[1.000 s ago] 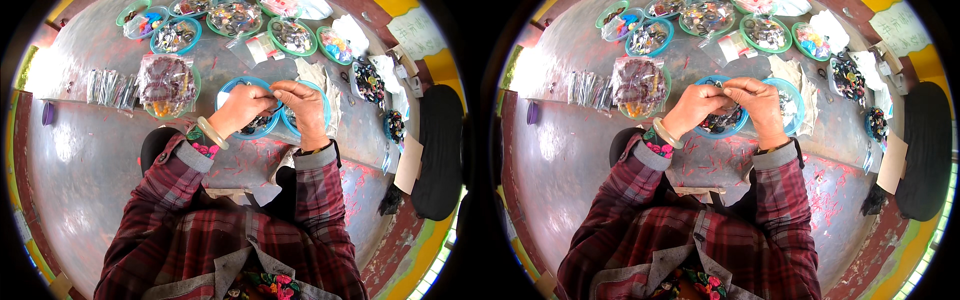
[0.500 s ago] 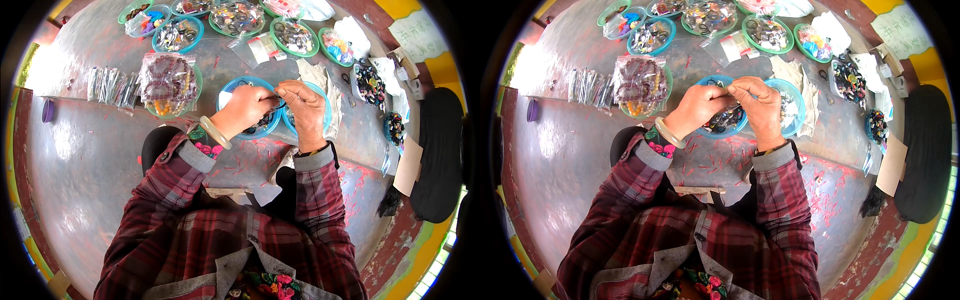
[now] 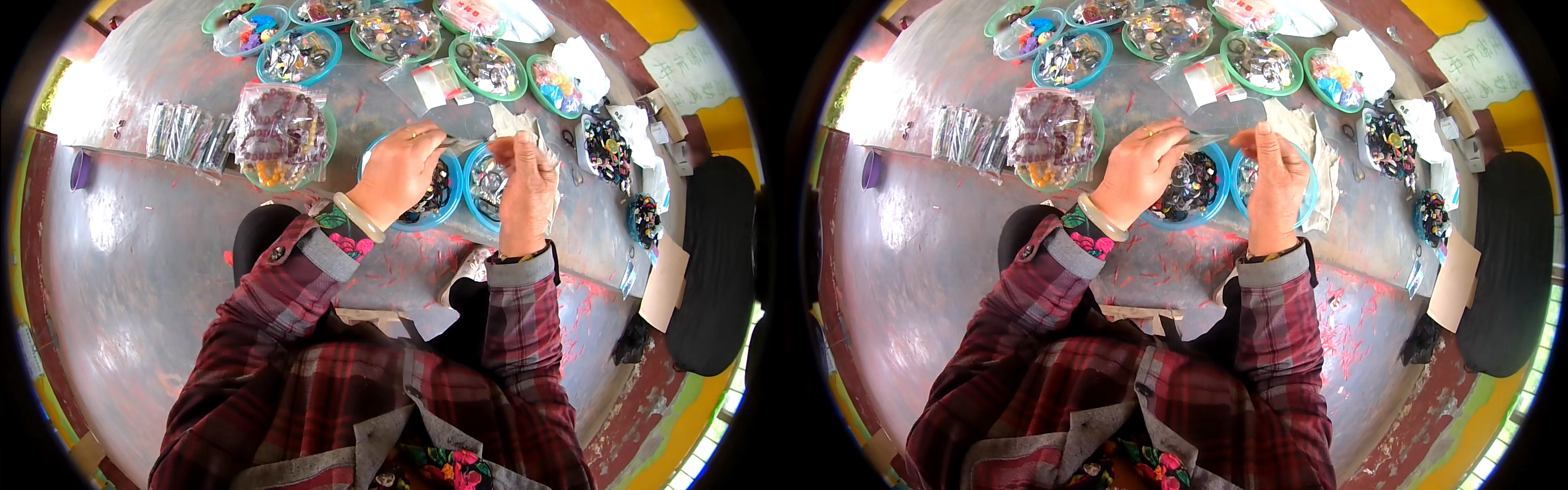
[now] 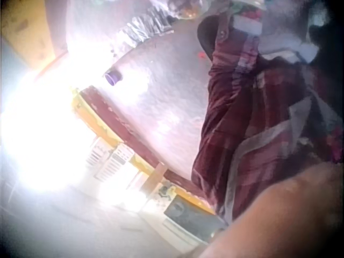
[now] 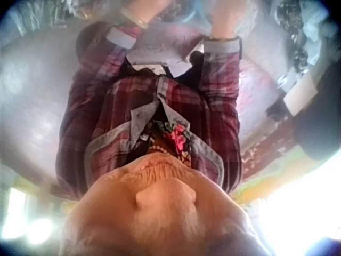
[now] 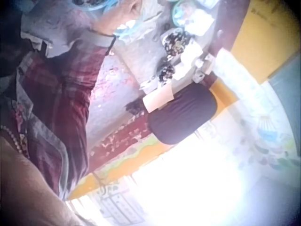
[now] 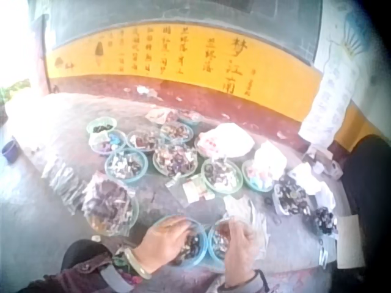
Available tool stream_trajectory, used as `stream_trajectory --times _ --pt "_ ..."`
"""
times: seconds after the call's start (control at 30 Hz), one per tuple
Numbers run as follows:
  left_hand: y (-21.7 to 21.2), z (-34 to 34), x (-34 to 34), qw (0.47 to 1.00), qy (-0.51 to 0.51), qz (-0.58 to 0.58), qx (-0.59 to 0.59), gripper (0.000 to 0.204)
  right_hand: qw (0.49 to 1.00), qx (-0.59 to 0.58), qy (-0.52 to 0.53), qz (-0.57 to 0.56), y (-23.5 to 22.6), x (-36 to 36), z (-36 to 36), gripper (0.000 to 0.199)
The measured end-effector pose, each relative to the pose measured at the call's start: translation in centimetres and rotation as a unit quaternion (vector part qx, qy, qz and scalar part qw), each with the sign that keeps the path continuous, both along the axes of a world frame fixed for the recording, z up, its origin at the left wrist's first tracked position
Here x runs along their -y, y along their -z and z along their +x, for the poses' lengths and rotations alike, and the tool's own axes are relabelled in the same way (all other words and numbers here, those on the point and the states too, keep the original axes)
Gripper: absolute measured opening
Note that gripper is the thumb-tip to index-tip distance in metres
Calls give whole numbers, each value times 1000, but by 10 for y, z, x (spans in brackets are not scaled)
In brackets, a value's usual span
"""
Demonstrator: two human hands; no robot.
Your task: The person sits on the floor and repeatedly picks small hair accessories from blue bowls, places them into clear plastic bags, and sets the filled bags aside. The person handles the items one at a time, using both hands to open the bags and insert the accessories.
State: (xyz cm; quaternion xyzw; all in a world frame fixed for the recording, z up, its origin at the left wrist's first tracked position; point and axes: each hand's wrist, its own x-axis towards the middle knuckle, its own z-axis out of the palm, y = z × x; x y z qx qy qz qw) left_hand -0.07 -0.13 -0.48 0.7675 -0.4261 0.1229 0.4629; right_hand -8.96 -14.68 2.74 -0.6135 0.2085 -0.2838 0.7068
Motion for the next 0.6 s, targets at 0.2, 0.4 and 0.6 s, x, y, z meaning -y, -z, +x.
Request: stream_trajectory --times 0.2,0.4,0.6 --pt "-8 4 -1 989 -12 14 148 28 928 -37 -223 296 11 -10 0 49" --pt "-5 -1 5 985 25 47 163 31 941 -14 -169 292 20 -16 3 34" --pt "-14 -2 5 996 52 -24 62 37 940 -1 -147 309 14 -4 5 31"
